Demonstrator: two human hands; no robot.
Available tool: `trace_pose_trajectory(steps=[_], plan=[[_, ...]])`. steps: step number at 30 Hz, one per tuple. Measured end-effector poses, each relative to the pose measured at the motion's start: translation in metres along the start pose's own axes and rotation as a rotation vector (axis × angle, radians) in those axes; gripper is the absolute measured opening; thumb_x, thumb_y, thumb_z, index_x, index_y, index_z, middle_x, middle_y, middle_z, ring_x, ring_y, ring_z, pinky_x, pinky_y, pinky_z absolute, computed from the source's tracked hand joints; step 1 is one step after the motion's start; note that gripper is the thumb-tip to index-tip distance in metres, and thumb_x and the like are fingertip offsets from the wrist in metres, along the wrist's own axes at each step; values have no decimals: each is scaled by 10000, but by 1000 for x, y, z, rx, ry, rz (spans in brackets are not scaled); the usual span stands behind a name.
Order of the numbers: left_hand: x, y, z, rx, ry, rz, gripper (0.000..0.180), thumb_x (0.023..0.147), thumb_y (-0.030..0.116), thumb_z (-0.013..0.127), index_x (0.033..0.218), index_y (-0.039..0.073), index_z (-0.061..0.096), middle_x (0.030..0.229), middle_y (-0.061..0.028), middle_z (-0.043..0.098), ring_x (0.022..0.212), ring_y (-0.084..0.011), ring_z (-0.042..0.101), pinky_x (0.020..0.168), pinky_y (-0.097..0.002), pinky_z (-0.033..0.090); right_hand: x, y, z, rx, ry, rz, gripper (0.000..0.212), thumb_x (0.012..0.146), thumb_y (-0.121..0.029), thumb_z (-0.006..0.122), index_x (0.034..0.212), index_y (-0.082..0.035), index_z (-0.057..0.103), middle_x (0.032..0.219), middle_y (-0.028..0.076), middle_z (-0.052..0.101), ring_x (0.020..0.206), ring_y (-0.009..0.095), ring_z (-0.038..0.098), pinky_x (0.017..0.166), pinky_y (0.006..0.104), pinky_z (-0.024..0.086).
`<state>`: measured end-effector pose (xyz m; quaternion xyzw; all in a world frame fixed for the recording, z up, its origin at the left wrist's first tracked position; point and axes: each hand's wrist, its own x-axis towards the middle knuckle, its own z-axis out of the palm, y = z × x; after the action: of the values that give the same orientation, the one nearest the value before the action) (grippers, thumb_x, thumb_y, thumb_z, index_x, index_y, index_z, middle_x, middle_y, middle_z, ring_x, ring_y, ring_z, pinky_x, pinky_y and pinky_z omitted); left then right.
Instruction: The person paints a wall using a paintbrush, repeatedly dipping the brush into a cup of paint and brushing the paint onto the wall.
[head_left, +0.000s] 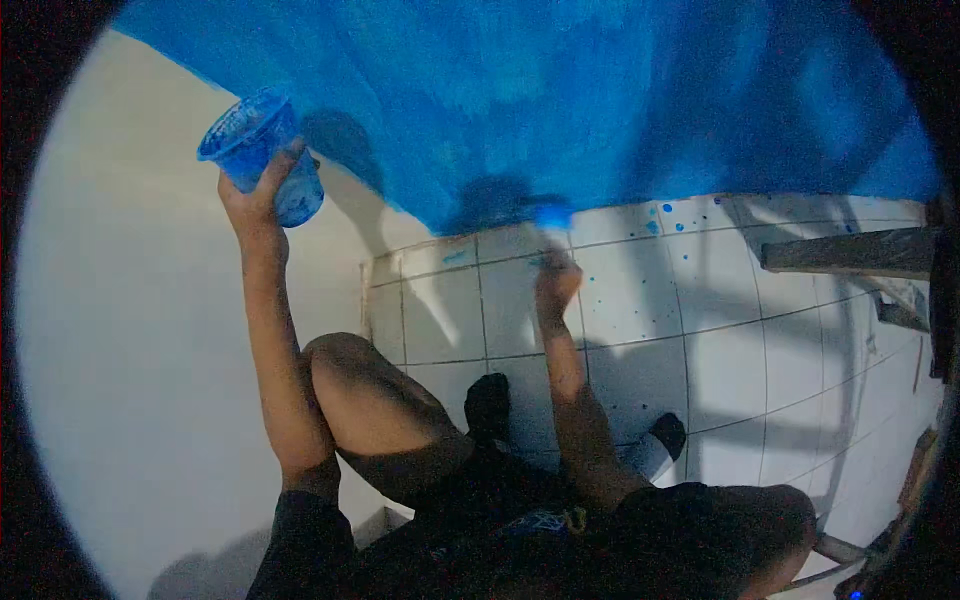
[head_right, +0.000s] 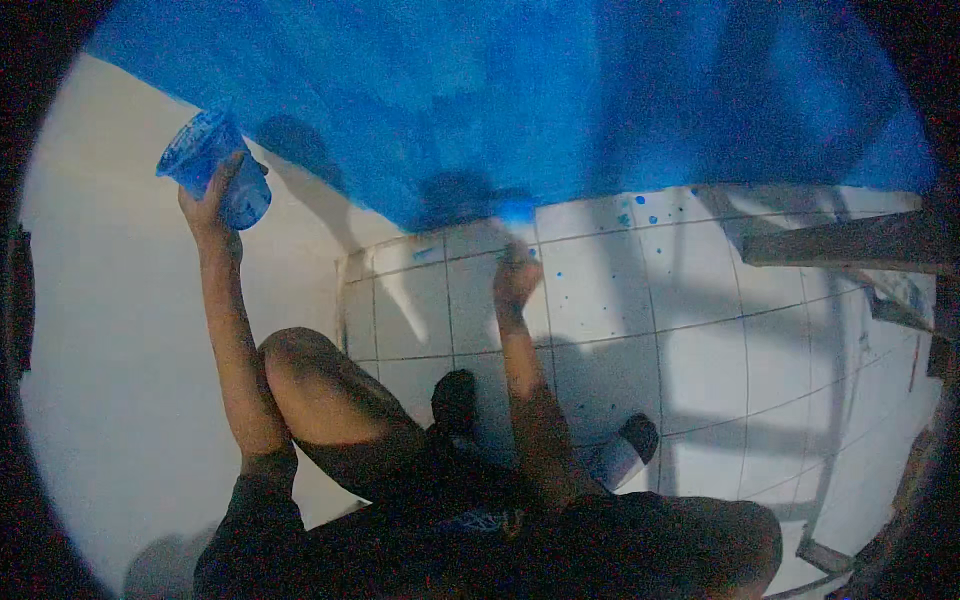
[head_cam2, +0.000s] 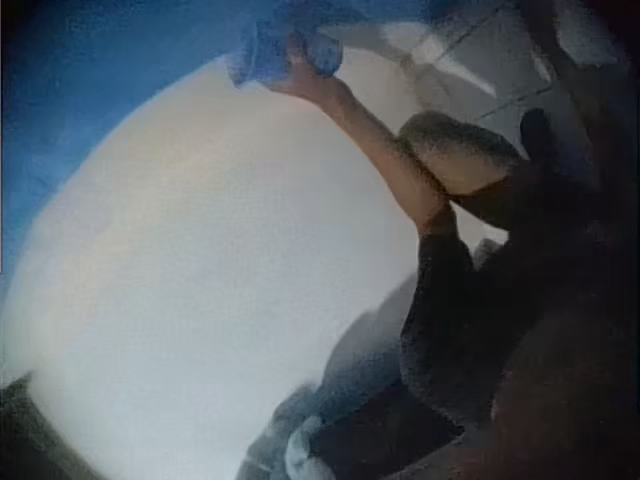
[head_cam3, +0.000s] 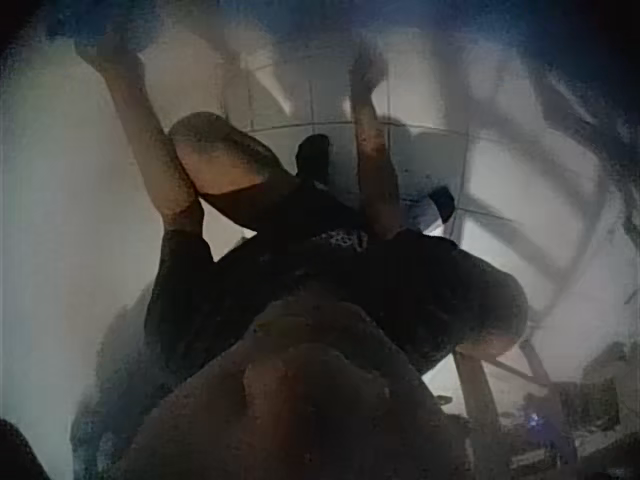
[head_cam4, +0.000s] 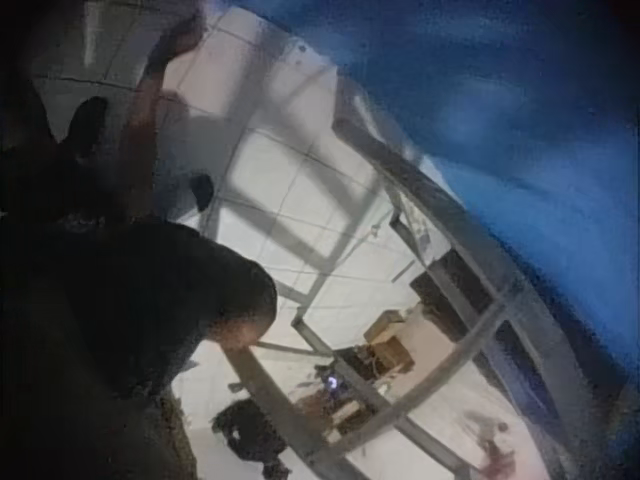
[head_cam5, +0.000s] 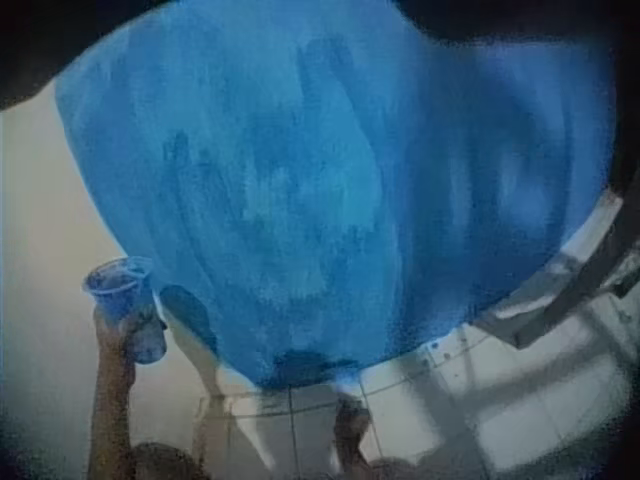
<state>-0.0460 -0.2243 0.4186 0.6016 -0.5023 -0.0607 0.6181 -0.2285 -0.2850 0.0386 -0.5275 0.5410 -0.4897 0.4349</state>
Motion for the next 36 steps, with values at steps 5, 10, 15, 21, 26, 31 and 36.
trace_pose_trajectory(steps=[5, 10, 15, 21, 26, 31, 36], plan=[[3, 6, 8, -70, -19, -20, 403, 713, 134, 704, 1047, -17, 538, 885, -123, 624, 721, -226, 635, 669, -333, 517, 27, 29, -17, 21, 558, -77, 445, 912, -375, 503, 730, 28, 557, 594, 64, 541, 501, 168, 450, 470, 327, 377], [0, 7, 25, -67, -14, -8, 402, 709, 126, 700, 1046, -19, 536, 882, -118, 621, 727, -223, 633, 673, -332, 513, 7, 87, 23, 161, -220, 44, 333, 863, -331, 525, 755, -18, 563, 594, 50, 547, 503, 198, 507, 471, 349, 396], [-5, 15, -20, 71, -37, -6, 406, 710, 134, 698, 1049, -18, 534, 885, -118, 621, 736, -230, 636, 676, -338, 511, -9, -51, -1, 181, 598, 20, 276, 876, -161, 490, 865, 84, 615, 744, 186, 622, 614, 255, 542, 589, 395, 439], [-2, 7, -9, 14, -48, -4, 427, 740, 191, 686, 1071, -17, 514, 854, -122, 611, 708, -242, 640, 625, -322, 510, 62, -32, -110, 328, 960, 124, 372, 919, -257, 514, 943, 106, 590, 670, 107, 575, 563, 177, 481, 527, 329, 401], [2, 5, -3, 2, -27, -67, 439, 716, 147, 693, 1083, -16, 516, 902, -123, 615, 739, -239, 630, 691, -348, 506, 59, -58, -133, 342, 770, 34, 396, 916, -224, 503, 1116, 115, 548, 928, 189, 630, 786, 234, 577, 705, 347, 451], [6, 0, 1, 23, -48, -56, 453, 715, 137, 706, 1095, -12, 510, 901, -118, 611, 746, -230, 626, 693, -342, 505, 58, -79, -150, 310, 795, 94, 345, 918, -236, 499, 1053, 65, 599, 755, 96, 607, 654, 155, 524, 593, 308, 414], [5, 5, 9, -20, -112, -98, 471, 719, 125, 703, 1124, -2, 498, 911, -117, 608, 746, -224, 625, 688, -338, 506, 68, -79, -167, 360, 850, 25, 317, 914, -237, 505, 900, 61, 611, 627, 53, 541, 575, 136, 478, 526, 304, 383]])
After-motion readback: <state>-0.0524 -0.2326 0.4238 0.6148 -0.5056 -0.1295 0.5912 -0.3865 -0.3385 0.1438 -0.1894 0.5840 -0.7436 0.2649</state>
